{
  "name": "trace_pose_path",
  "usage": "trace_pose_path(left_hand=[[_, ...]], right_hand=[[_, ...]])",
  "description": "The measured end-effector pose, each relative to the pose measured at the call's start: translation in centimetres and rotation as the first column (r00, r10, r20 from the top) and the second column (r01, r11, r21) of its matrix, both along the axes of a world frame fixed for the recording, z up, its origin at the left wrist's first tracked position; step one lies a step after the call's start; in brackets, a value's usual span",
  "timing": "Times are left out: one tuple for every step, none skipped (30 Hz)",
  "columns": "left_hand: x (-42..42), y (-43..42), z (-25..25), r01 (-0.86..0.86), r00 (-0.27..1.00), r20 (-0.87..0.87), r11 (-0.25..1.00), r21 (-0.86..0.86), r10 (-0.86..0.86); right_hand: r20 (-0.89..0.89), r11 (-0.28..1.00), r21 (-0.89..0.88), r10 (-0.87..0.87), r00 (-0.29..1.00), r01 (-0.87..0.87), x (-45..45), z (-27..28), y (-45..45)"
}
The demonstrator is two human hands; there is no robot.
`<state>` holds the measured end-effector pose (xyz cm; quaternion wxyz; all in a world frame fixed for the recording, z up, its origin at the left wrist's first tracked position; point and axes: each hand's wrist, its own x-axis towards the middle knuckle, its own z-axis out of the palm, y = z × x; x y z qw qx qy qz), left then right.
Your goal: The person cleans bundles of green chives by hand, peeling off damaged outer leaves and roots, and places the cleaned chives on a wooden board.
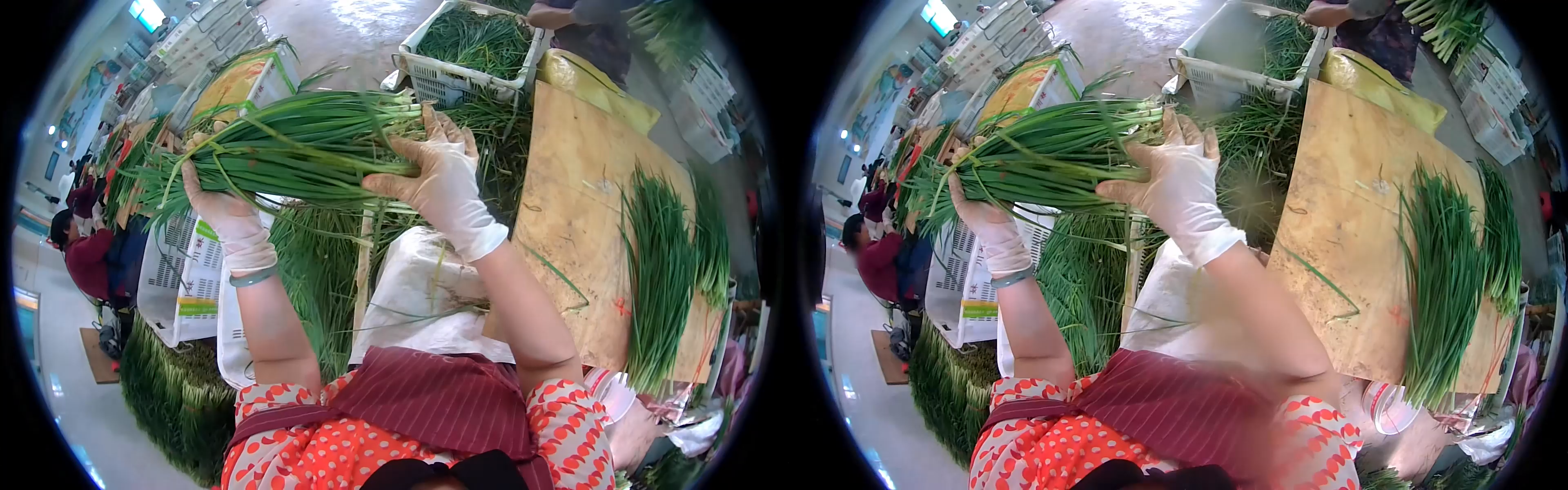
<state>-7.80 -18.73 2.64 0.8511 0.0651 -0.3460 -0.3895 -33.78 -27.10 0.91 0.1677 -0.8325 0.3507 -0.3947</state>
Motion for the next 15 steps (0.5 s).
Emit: trace_pose_path(left_hand=[[-0.1,-0.2,0.0,-0.146,0.987,-0.058,0.987,0.069,0.15],[-0.2,-0.4,0.2,-0.282,0.949,-0.105,0.948,0.146,0.298],[0.1,-0.5,0.0,-0.28,0.949,-0.105,0.949,0.146,0.296],[0.5,-0.5,-0.4,-0.233,0.963,-0.109,0.966,0.114,0.245],[0.3,-0.5,-0.2,-0.185,0.975,-0.11,0.979,0.083,0.193],[-0.1,-0.7,0.0,-0.185,0.975,-0.11,0.979,0.083,0.194],[-0.7,-1.0,0.2,-0.294,0.938,-0.122,0.931,0.216,0.324],[-1.2,-1.2,0.4,-0.389,0.885,-0.116,0.854,0.345,0.451],[-1.2,-1.2,0.2,-0.39,0.885,-0.116,0.853,0.347,0.452],[-1.0,-1.3,-0.2,-0.327,0.919,-0.125,0.899,0.292,0.375],[-0.7,-1.3,-0.7,-0.259,0.947,-0.13,0.937,0.235,0.294],[0.4,-1.9,-1.1,-0.353,0.922,-0.076,0.903,0.244,0.38],[1.3,-1.9,-1.7,-0.353,0.922,-0.077,0.903,0.245,0.381],[1.6,-1.8,-1.9,-0.346,0.927,-0.041,0.894,0.286,0.372],[1.9,-1.8,-2.1,-0.34,0.933,-0.005,0.883,0.324,0.36]], right_hand=[[0.062,0.998,0.056,0.008,0.998,-0.011,0.3,-0.2,0.3],[0.127,0.998,0.063,-0.016,0.992,0.008,0.6,-0.3,0.5],[0.127,0.998,0.062,-0.017,0.992,0.009,0.7,-0.3,0.8],[0.097,0.999,0.013,-0.049,0.994,0.048,0.6,0.0,1.0],[0.069,0.996,-0.036,-0.081,0.994,0.083,0.6,0.1,1.2],[0.069,0.996,-0.036,-0.08,0.994,0.083,0.8,-0.1,1.3],[0.093,0.996,-0.048,-0.066,0.993,0.071,1.0,-0.8,1.3],[0.117,0.996,-0.061,-0.052,0.992,0.059,1.2,-1.4,1.2],[0.116,0.997,-0.059,-0.051,0.992,0.058,1.2,-2.0,1.3],[0.25,0.994,0.087,0.036,0.968,-0.059,1.2,-2.6,1.4],[0.319,0.98,0.153,0.071,0.945,-0.125,1.0,-2.8,1.7],[0.389,0.958,0.213,0.095,0.916,-0.19,0.8,-3.0,2.0],[0.372,0.971,0.115,0.156,0.915,-0.212,0.5,-3.0,2.3],[0.349,0.972,0.018,0.212,0.913,-0.233,0.2,-3.1,2.7],[0.35,0.973,0.019,0.209,0.913,-0.23,-0.2,-3.6,3.0]])
